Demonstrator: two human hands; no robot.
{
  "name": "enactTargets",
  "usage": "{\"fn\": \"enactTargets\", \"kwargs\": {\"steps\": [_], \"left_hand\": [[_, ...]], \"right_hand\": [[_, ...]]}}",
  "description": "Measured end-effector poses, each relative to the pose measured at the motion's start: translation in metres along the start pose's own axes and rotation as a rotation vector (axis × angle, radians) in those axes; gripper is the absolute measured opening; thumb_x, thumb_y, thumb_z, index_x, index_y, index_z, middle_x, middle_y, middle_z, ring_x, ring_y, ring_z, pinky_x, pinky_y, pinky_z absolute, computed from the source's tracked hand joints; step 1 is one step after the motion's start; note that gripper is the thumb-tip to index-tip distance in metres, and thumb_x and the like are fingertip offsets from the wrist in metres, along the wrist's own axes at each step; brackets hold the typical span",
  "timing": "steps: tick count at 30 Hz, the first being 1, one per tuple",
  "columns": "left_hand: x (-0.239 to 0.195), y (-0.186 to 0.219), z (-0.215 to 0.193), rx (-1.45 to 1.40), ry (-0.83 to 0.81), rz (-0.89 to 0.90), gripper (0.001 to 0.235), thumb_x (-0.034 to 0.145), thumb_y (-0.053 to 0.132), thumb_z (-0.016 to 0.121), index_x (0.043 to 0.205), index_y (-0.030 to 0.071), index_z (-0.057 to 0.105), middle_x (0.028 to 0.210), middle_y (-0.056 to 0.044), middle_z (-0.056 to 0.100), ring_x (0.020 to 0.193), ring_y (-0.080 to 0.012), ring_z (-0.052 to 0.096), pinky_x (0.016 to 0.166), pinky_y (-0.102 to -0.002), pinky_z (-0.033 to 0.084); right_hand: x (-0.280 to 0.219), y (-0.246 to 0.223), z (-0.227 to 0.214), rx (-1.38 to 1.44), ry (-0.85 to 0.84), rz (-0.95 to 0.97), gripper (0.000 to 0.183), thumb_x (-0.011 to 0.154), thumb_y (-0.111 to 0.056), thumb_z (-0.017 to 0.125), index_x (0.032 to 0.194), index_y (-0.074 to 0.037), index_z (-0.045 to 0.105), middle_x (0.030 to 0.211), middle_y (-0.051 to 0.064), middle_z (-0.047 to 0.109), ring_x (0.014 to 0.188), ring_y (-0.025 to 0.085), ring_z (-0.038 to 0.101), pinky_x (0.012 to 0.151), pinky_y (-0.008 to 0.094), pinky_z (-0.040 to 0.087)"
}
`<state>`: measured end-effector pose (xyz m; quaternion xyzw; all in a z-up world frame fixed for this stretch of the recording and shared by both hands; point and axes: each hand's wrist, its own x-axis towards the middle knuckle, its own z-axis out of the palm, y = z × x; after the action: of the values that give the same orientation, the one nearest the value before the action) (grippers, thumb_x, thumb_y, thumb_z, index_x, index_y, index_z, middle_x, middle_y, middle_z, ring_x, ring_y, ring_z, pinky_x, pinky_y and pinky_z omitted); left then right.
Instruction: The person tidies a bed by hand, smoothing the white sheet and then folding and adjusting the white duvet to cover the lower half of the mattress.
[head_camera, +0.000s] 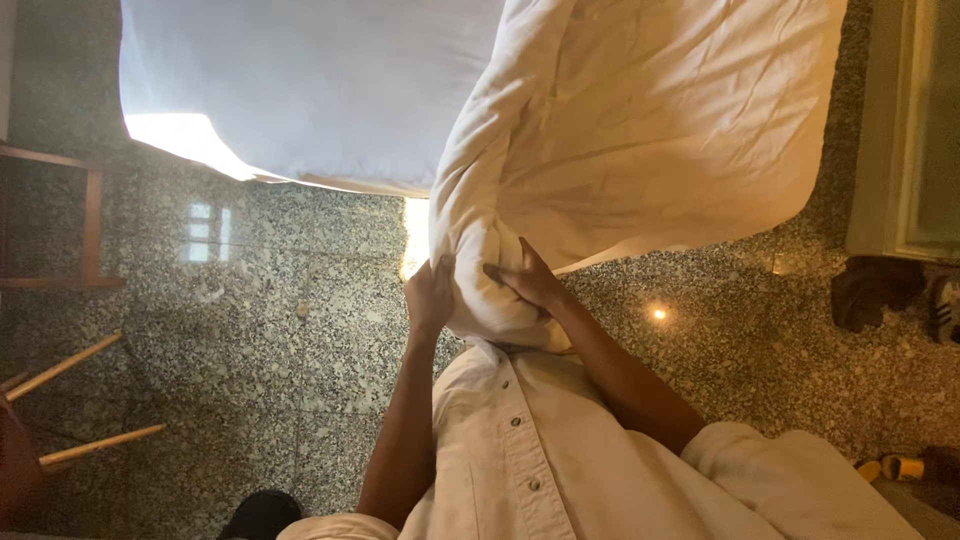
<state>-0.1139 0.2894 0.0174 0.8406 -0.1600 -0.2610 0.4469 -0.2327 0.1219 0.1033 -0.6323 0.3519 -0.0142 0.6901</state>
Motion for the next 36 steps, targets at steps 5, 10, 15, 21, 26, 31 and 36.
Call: {"fn": "enactTargets", "kwargs": {"steps": [5, 10, 15, 21, 26, 31, 36], "left_hand": [[-0.011, 0.001, 0.003, -0.042, 0.092, -0.138, 0.044, 0.106, 0.046, 0.055, 0.096, 0.007, 0.072, 0.079, -0.024, 0.072, 0.077, -0.0448, 0.074, 0.067, -0.053, 0.056], [-0.037, 0.08, -0.029, -0.19, 0.161, -0.169, 0.036, 0.105, 0.023, 0.049, 0.134, 0.007, 0.063, 0.12, -0.028, 0.067, 0.097, -0.0461, 0.07, 0.086, -0.053, 0.059], [-0.022, 0.121, -0.058, -0.183, -0.043, -0.14, 0.066, 0.102, 0.046, 0.058, 0.153, 0.006, 0.047, 0.159, -0.03, 0.035, 0.13, -0.0577, 0.052, 0.103, -0.063, 0.052], [0.042, 0.12, -0.071, 0.001, -0.2, -0.278, 0.072, 0.081, 0.035, 0.084, 0.136, 0.007, 0.046, 0.132, -0.031, 0.058, 0.103, -0.0461, 0.069, 0.092, -0.059, 0.057], [0.064, 0.07, -0.032, 0.267, -0.305, -0.222, 0.06, 0.083, 0.041, 0.071, 0.132, 0.016, 0.048, 0.122, -0.027, 0.068, 0.121, -0.0476, 0.064, 0.1, -0.059, 0.051], [0.025, 0.105, -0.046, 0.14, -0.356, -0.128, 0.048, 0.089, 0.044, 0.066, 0.116, 0.006, 0.054, 0.11, -0.031, 0.068, 0.114, -0.052, 0.065, 0.095, -0.063, 0.049], [0.008, 0.117, -0.042, -0.123, -0.288, -0.087, 0.038, 0.092, 0.045, 0.067, 0.103, 0.009, 0.065, 0.084, -0.015, 0.069, 0.086, -0.0321, 0.07, 0.078, -0.05, 0.051]], "right_hand": [[0.003, -0.003, 0.0, 0.023, 0.014, -0.004, 0.059, 0.071, -0.014, 0.092, 0.119, -0.007, 0.059, 0.098, 0.009, 0.073, 0.093, 0.022, 0.069, 0.088, 0.04, 0.056], [-0.006, -0.02, 0.01, -0.066, 0.001, -0.088, 0.045, 0.067, -0.012, 0.084, 0.108, -0.008, 0.065, 0.095, 0.009, 0.072, 0.095, 0.023, 0.069, 0.092, 0.041, 0.053], [0.005, 0.004, 0.043, -0.167, -0.024, -0.234, 0.04, 0.079, -0.022, 0.078, 0.103, 0.003, 0.058, 0.093, 0.026, 0.065, 0.093, 0.043, 0.066, 0.091, 0.052, 0.049], [-0.008, -0.023, 0.067, -0.45, -0.18, -0.341, 0.09, 0.085, -0.034, 0.071, 0.159, -0.001, 0.033, 0.133, 0.034, 0.062, 0.124, 0.051, 0.06, 0.103, 0.061, 0.051], [0.012, 0.018, 0.054, -0.142, -0.191, -0.148, 0.056, 0.09, -0.026, 0.075, 0.144, -0.02, 0.059, 0.119, 0.013, 0.073, 0.115, 0.03, 0.07, 0.1, 0.046, 0.056], [0.057, 0.06, 0.028, 0.167, 0.087, 0.281, 0.066, 0.096, -0.051, 0.074, 0.145, -0.017, 0.047, 0.077, 0.012, 0.061, 0.056, 0.021, 0.066, 0.041, 0.032, 0.058], [-0.002, -0.039, 0.049, 0.259, -0.093, -0.054, 0.069, 0.102, -0.045, 0.064, 0.155, -0.004, 0.046, 0.142, 0.024, 0.06, 0.138, 0.028, 0.052, 0.122, 0.049, 0.035]]}}
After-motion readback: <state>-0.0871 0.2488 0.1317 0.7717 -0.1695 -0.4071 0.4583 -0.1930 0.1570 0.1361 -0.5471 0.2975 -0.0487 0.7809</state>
